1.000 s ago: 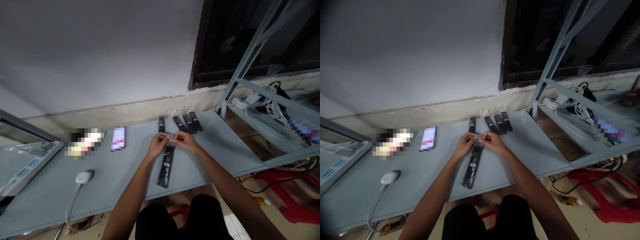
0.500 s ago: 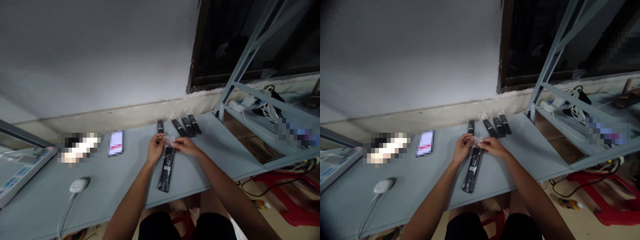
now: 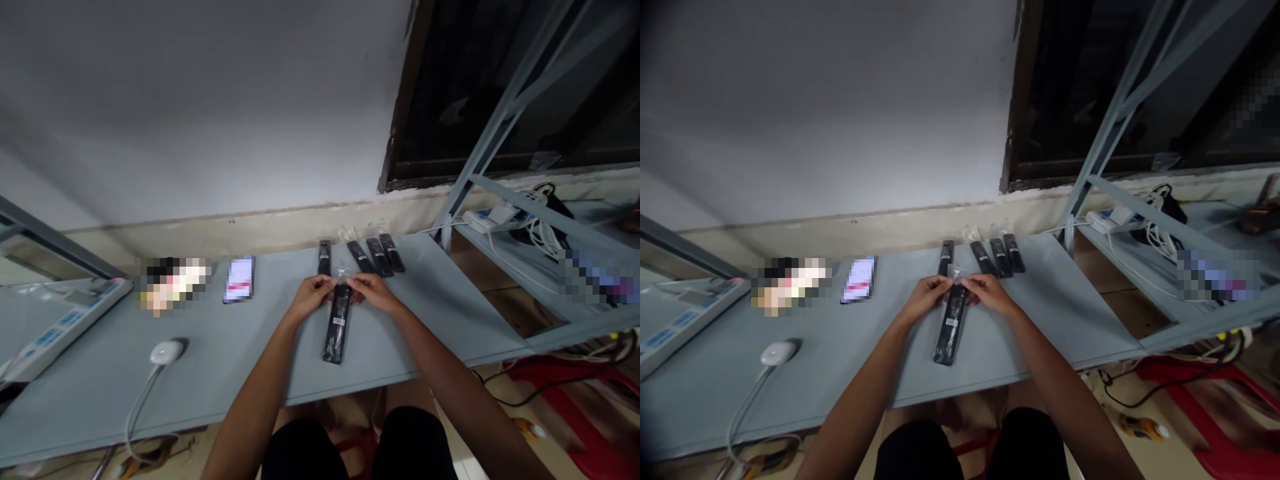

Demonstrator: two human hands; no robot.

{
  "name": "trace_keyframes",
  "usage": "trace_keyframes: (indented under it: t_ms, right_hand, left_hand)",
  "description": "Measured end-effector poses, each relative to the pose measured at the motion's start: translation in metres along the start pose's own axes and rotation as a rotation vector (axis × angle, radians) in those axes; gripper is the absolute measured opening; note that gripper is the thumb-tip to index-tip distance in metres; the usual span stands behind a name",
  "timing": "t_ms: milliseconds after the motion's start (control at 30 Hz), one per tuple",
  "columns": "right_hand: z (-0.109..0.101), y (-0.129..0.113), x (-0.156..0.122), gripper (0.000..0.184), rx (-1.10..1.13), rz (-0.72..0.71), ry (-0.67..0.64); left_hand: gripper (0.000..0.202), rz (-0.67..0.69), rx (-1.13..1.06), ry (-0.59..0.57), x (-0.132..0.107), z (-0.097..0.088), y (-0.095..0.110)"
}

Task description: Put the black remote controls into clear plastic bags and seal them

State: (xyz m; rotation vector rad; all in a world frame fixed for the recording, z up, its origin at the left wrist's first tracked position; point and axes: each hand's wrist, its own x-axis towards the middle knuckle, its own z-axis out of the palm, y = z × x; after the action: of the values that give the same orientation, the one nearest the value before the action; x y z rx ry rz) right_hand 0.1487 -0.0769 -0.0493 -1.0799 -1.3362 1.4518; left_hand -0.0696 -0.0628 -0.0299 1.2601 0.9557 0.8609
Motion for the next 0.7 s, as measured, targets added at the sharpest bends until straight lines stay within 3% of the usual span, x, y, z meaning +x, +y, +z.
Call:
trace_keyframes:
  t_ms: [100,333,533,700]
  right_hand:
    - [-0.002,0.000,-0.001,0.060,-0.027,-0.007,-0.062]
    - [0.000,0.004,0.002,0.056,-0.003,-0.002,-0.009]
    - [0.000,0.004,0.002,0.056,0.020,0.007,-0.027]
    - [-0.004,0.003,0.001,0.058,-0.021,-0.004,-0.074]
  left_hand:
    - [0.058,-0.015,-0.055,0.045,-0.001,0.001,0.000]
    - [0.060,-0.005,-0.084,0.125,-0.003,0.003,-0.004]
    - [0.067,0.072,-0.046,0.044,0.001,0.003,-0.011]
    - [0.070,0.095,-0.028,0.042,-0.003,0.001,-0.007]
